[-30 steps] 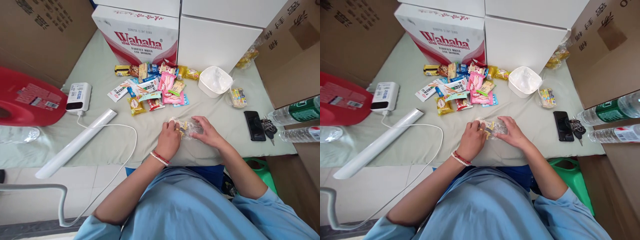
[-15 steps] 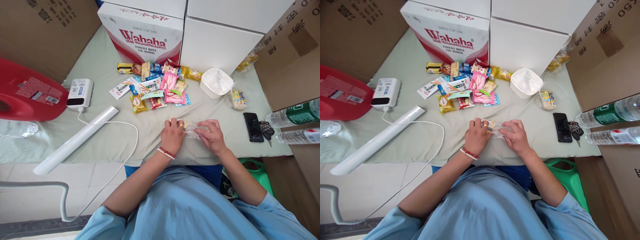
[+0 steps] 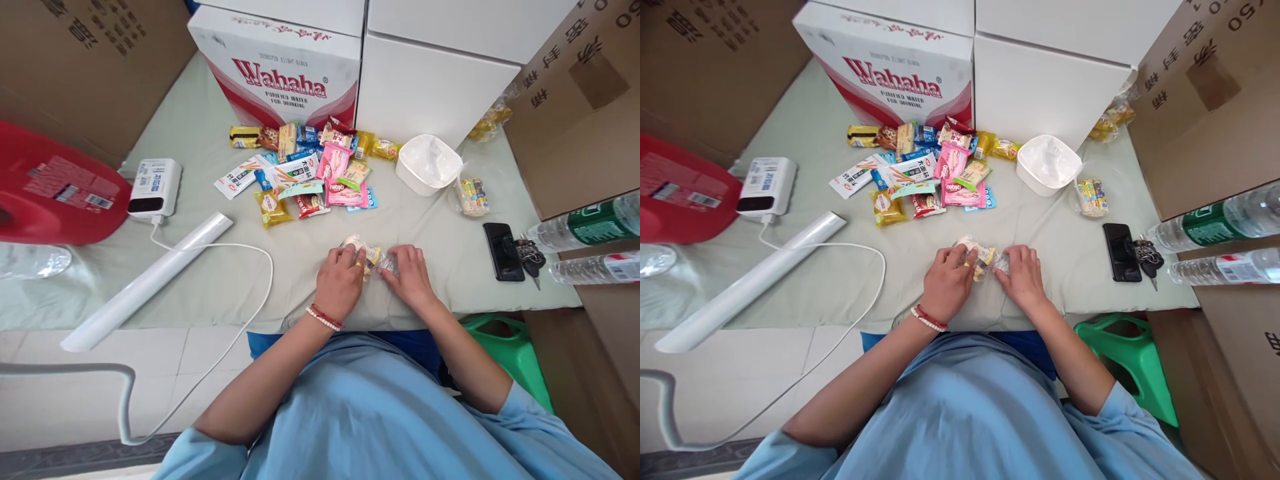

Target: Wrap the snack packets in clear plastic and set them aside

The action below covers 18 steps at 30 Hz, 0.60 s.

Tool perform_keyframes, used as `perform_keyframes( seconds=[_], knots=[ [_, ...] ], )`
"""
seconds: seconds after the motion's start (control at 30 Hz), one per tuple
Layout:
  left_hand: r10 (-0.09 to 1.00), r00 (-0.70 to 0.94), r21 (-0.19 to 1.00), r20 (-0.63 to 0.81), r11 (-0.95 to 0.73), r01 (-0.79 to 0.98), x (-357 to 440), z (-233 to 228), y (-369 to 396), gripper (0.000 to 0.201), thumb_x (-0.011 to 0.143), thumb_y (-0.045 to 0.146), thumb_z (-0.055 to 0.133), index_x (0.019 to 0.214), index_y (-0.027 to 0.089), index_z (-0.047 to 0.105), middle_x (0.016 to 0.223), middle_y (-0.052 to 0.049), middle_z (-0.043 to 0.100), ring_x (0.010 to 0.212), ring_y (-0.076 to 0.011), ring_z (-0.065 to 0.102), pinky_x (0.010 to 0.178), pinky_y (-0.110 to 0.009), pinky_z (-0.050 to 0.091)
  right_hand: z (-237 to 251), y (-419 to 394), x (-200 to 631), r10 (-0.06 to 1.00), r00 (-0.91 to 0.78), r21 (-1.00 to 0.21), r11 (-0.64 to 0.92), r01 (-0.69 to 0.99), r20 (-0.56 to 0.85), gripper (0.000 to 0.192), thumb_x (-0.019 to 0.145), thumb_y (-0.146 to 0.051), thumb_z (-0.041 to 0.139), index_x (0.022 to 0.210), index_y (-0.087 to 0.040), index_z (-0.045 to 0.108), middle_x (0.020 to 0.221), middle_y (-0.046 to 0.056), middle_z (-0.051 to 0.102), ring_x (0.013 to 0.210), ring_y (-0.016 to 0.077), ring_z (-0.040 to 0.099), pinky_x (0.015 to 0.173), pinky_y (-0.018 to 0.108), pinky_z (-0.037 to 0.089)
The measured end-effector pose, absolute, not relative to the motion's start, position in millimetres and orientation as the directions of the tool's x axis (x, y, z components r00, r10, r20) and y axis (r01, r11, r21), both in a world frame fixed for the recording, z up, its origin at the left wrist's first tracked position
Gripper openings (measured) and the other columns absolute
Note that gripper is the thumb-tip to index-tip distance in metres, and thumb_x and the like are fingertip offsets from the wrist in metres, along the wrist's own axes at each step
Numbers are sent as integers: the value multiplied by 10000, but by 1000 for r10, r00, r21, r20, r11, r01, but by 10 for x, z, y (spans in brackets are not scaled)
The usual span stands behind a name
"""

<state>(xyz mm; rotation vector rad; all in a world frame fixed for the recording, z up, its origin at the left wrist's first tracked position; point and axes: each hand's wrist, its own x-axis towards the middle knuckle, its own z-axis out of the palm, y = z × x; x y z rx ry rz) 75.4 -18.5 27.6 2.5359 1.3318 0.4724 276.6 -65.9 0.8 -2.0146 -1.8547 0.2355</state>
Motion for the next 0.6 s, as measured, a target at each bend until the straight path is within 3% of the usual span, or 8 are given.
perform_keyframes(
  seconds=[0.07, 0.17, 0.33, 0.43, 0.5, 0.6],
  knots=[
    [831, 532, 340, 166, -554, 760, 752, 226, -202, 403, 1026, 249, 489, 1413, 269, 598, 1409, -117, 616, 1197, -293, 536, 934, -438, 536, 8, -695, 2750, 978, 108, -375, -34, 927, 180, 274, 920, -397, 685, 1119, -210, 666, 1160, 159, 624, 1060, 338, 510, 890, 493, 483],
    [839, 525, 326, 142, -541, 775, 755, 201, -217, 404, 1031, 255, 499, 1424, 289, 585, 1435, -105, 613, 1213, -299, 540, 866, -424, 527, 121, -767, 2783, 987, 47, -417, 23, 908, 157, 79, 940, -295, 623, 961, -226, 655, 1107, 143, 631, 1047, 323, 536, 899, 477, 496],
    [828, 543, 263, 135, -559, 786, 834, 213, -240, 425, 1039, 245, 473, 1456, 243, 555, 1393, -129, 642, 1184, -307, 570, 807, -421, 503, 493, -577, 2696, 994, 107, -604, -81, 793, 8, 112, 979, -337, 542, 944, -237, 576, 856, 48, 652, 761, 220, 607, 697, 330, 465],
    [826, 547, 241, 136, -563, 790, 880, 227, -251, 423, 1043, 215, 422, 1436, 178, 571, 1357, -168, 660, 1201, -315, 592, 818, -429, 511, 588, -251, 2480, 994, 100, -646, -103, 756, -41, 107, 948, -342, 560, 908, -243, 548, 766, 6, 646, 686, 198, 591, 649, 299, 410],
    [830, 535, 289, 157, -557, 779, 848, 237, -239, 404, 1027, 189, 423, 1386, 144, 605, 1366, -186, 657, 1249, -314, 591, 896, -438, 522, 559, -52, 2335, 993, 82, -665, -116, 737, -83, 110, 942, -331, 549, 879, -242, 540, 755, 4, 642, 688, 195, 592, 652, 294, 402],
    [830, 504, 481, 238, -552, 681, 682, 239, -179, 376, 1017, 222, 456, 1347, 164, 626, 1358, -154, 672, 1257, -276, 611, 1044, -433, 506, 435, 87, 2217, 995, 26, -669, -84, 739, -96, 131, 973, -308, 484, 885, -236, 550, 789, 25, 655, 745, 207, 607, 691, 299, 417]
  ],
)
